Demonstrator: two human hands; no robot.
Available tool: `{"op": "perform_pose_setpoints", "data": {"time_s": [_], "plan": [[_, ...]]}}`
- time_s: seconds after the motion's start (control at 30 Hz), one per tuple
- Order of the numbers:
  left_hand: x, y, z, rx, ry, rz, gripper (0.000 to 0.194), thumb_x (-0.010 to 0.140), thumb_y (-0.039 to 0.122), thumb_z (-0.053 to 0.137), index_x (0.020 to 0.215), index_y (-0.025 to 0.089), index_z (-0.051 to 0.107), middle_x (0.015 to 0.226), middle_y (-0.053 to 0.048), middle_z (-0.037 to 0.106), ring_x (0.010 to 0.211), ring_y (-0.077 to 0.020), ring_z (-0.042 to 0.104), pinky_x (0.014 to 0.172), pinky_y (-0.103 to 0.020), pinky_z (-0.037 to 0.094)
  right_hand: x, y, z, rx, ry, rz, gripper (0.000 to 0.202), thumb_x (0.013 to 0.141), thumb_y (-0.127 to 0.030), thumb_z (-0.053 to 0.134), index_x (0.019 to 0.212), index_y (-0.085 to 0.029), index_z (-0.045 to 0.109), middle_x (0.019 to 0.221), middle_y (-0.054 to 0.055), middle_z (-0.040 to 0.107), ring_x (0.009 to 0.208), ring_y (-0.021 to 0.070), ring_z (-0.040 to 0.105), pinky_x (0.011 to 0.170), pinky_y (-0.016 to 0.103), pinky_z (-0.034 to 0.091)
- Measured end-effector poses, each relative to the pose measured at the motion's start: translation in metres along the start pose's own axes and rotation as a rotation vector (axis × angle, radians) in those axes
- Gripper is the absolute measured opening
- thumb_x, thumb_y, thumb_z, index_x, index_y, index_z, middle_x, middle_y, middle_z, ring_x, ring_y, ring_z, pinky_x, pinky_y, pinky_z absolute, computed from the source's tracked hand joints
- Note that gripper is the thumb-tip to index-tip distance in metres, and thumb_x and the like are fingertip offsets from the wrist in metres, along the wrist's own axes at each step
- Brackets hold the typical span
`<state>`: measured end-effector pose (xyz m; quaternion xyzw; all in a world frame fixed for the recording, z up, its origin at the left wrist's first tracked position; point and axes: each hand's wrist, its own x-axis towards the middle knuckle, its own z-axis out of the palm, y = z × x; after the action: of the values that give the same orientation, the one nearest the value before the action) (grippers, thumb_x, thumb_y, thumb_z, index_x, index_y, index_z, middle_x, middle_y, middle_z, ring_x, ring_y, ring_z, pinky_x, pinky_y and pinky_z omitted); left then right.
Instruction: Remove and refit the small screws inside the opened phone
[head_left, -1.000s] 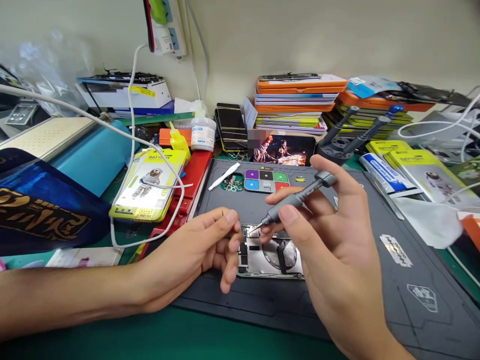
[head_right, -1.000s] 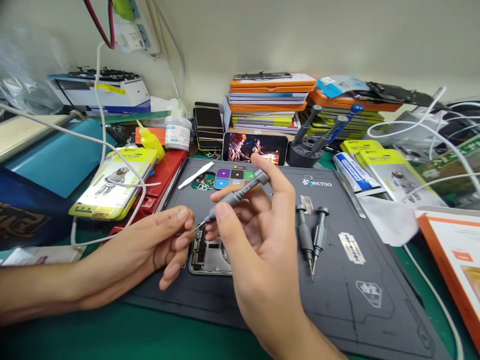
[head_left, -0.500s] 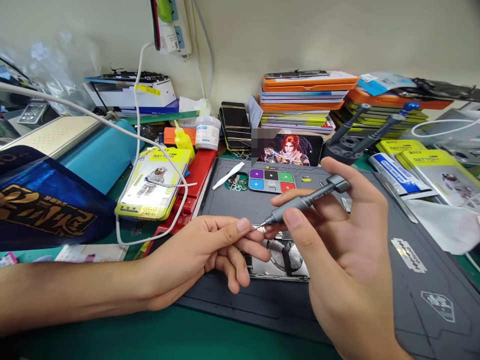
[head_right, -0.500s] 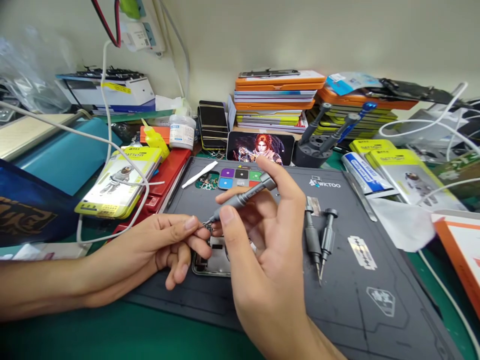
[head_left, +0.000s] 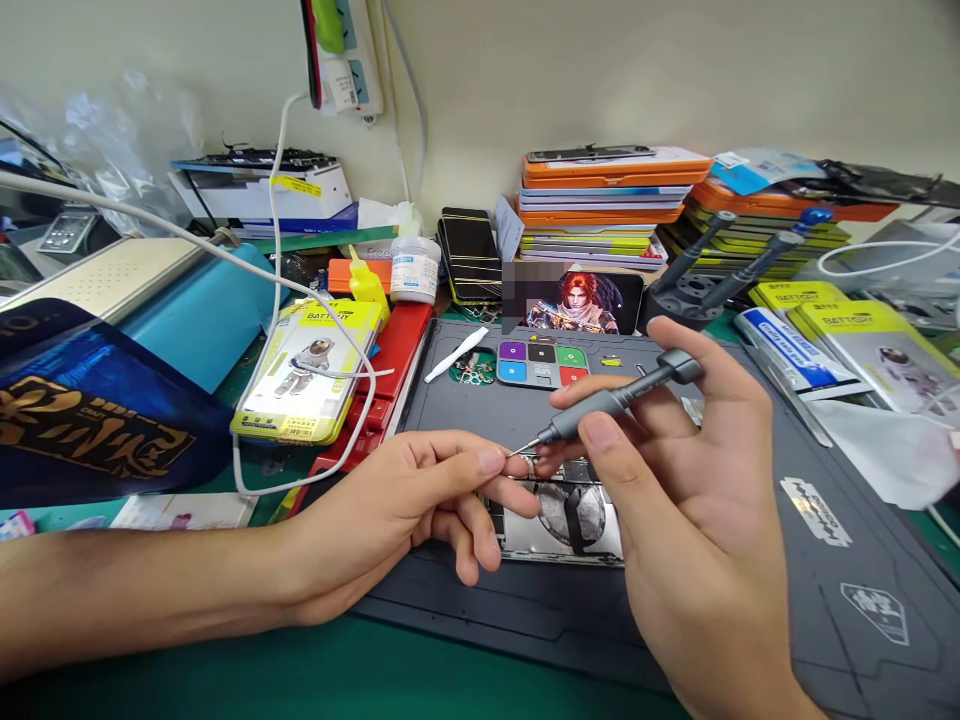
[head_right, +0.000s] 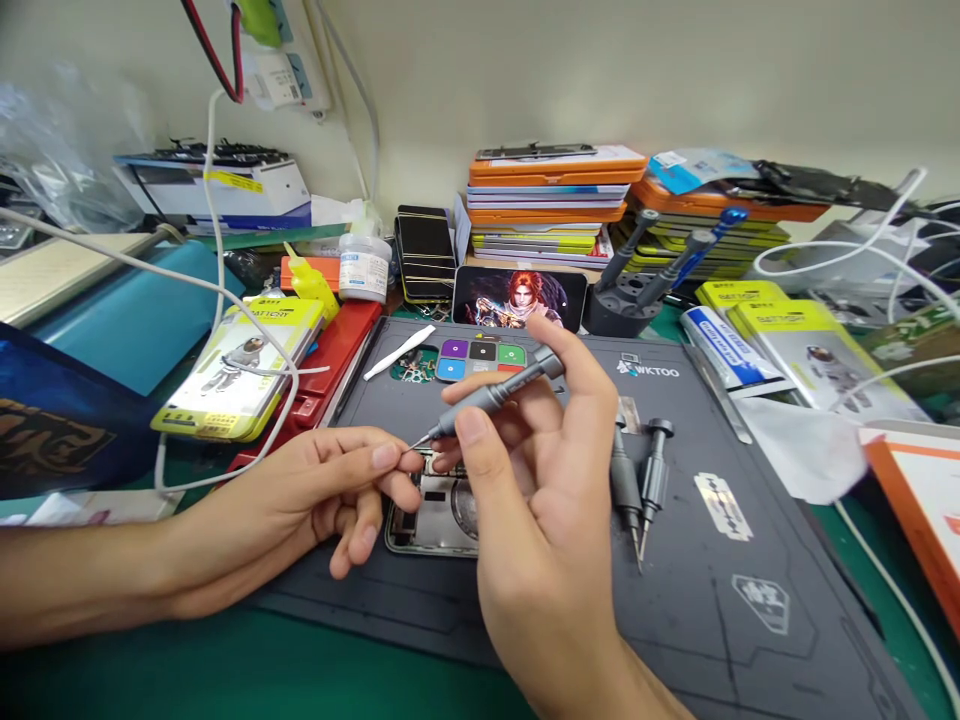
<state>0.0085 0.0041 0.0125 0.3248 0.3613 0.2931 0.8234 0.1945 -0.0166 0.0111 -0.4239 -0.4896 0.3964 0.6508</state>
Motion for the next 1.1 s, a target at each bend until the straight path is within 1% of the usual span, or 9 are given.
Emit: {"op": "perform_pose_setpoints", "data": {"time_s": [0.13,0.27,0.37,0.47,0.6,0.7,0.87,1.1], "plan": [[-0.0015,0.0007,0.0018,0.008,0.022,0.018,0.024,0.107,0.033,0.069,0.105,0.012,0.082,0.099,-0.010,0.083,0.060,-0.0087,0.072,0.053,-0.013,0.060,0.0010,-0.0001,-0.0001,-0.004,0.013,-0.010,0.053,0.099,-0.022,0.070,0.147,-0.037,0.051,0.107,0.003,0.076,0.086,0.0213,0.077,0.071,0.036,0.072],[-0.0012,0.0014,0.0033,0.008,0.031,0.023,0.024,0.106,0.033,0.071,0.105,0.012,0.082,0.099,-0.010,0.083,0.059,-0.0087,0.072,0.052,-0.014,0.060,0.0014,0.0002,0.0000,-0.025,0.019,-0.010,0.052,0.100,-0.022,0.070,0.146,-0.036,0.051,0.108,0.003,0.077,0.087,0.0215,0.078,0.077,0.038,0.072],[-0.0003,0.0013,0.0032,-0.008,0.018,0.027,0.023,0.106,0.032,0.070,0.105,0.013,0.082,0.100,-0.009,0.082,0.059,-0.0082,0.072,0.052,-0.013,0.060,0.0009,0.0001,-0.0002,-0.042,0.021,-0.007,0.052,0.099,-0.022,0.070,0.146,-0.037,0.051,0.108,0.002,0.077,0.089,0.0220,0.079,0.084,0.041,0.072],[-0.0008,0.0009,0.0026,-0.018,0.000,0.044,0.023,0.107,0.032,0.069,0.108,0.014,0.083,0.101,-0.008,0.082,0.060,-0.0077,0.071,0.052,-0.013,0.059,0.0007,-0.0002,-0.0003,-0.031,0.021,0.003,0.053,0.099,-0.023,0.071,0.146,-0.038,0.051,0.108,0.001,0.078,0.090,0.0230,0.079,0.084,0.043,0.072],[-0.0030,0.0010,0.0023,-0.014,-0.007,0.051,0.022,0.108,0.032,0.069,0.109,0.015,0.082,0.105,-0.009,0.082,0.061,-0.0074,0.071,0.053,-0.013,0.059,0.0016,-0.0005,0.0001,0.015,0.024,0.059,0.050,0.099,-0.028,0.074,0.144,-0.037,0.053,0.106,0.002,0.079,0.086,0.0227,0.080,0.077,0.039,0.073],[-0.0031,0.0011,0.0020,-0.012,-0.006,0.054,0.022,0.108,0.032,0.068,0.108,0.015,0.082,0.107,-0.010,0.083,0.061,-0.0074,0.071,0.053,-0.013,0.059,0.0034,-0.0004,0.0003,0.039,0.041,0.087,0.054,0.097,-0.029,0.076,0.145,-0.037,0.053,0.103,0.003,0.079,0.084,0.0224,0.080,0.076,0.037,0.073],[-0.0001,0.0010,0.0021,-0.027,-0.020,0.051,0.023,0.109,0.032,0.067,0.107,0.015,0.082,0.104,-0.008,0.083,0.060,-0.0061,0.070,0.053,-0.012,0.058,0.0071,0.0003,-0.0005,0.069,0.044,0.118,0.055,0.093,-0.030,0.080,0.142,-0.035,0.056,0.099,0.002,0.079,0.078,0.0218,0.080,0.074,0.035,0.073],[-0.0017,0.0010,0.0027,-0.045,-0.032,0.054,0.023,0.109,0.030,0.067,0.106,0.014,0.082,0.102,-0.007,0.083,0.059,-0.0053,0.069,0.054,-0.011,0.058,0.0076,0.0004,0.0000,0.109,0.025,0.137,0.053,0.095,-0.028,0.080,0.142,-0.036,0.056,0.097,0.001,0.078,0.073,0.0201,0.080,0.073,0.034,0.073]]}}
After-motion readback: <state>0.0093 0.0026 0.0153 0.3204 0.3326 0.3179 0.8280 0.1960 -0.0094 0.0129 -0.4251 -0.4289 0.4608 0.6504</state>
